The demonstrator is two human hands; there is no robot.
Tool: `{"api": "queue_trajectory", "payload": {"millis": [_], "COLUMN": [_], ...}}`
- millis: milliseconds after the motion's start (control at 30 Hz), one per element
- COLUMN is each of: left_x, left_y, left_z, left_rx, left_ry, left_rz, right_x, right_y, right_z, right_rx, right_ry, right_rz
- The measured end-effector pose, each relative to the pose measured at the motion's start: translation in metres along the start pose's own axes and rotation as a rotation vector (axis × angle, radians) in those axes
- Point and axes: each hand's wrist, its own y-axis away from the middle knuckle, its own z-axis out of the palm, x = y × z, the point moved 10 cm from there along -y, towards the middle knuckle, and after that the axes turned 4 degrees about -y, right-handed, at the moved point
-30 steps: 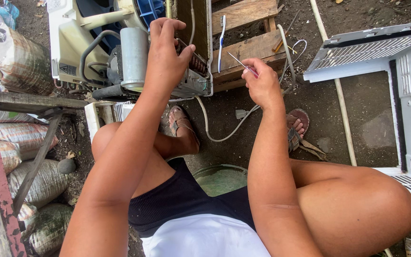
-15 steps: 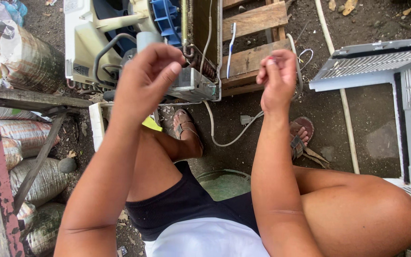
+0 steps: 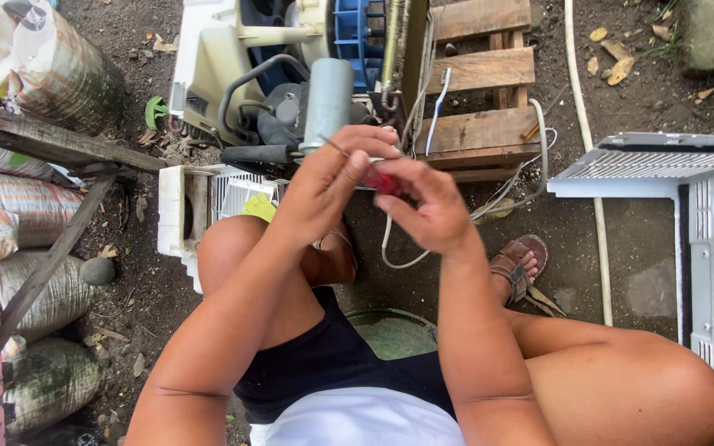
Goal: The person sits on the ground servicing a disassembled window air conditioner. They use a screwdriver to unscrew and remove fasteners from the unit's casing and coil assembly, reposition the unit, and then brush debris from the condenser coil using a toothbrush.
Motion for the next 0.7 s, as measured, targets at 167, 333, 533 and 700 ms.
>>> {"api": "queue_trajectory", "payload": {"millis": [167,333,533,700], "left_x": [-0.012,-0.025,-0.074,-0.082], "left_y": [0.019,0.042,0.070,0.072], "left_z": [-0.077,-0.153,-0.188,-0.185], "left_rx": [0.228,0.426,0.545,0.529], "left_ry": [0.316,0.441,0.552,0.516], "left_rz": [-0.029,0.024,-0.107,-0.115], "right_x": [0.061,0.104,0.175,0.206], "right_y": [0.038,0.070,0.037,0.002], "right_z": [-0.112,-0.163,-0.124,-0.108], "right_rx": [0.659,0.968,0.713,0.472], "right_ry": [-0.009,0.041,0.182,0.577], "right_rz": [0.304,0.445,0.812,0.904]}}
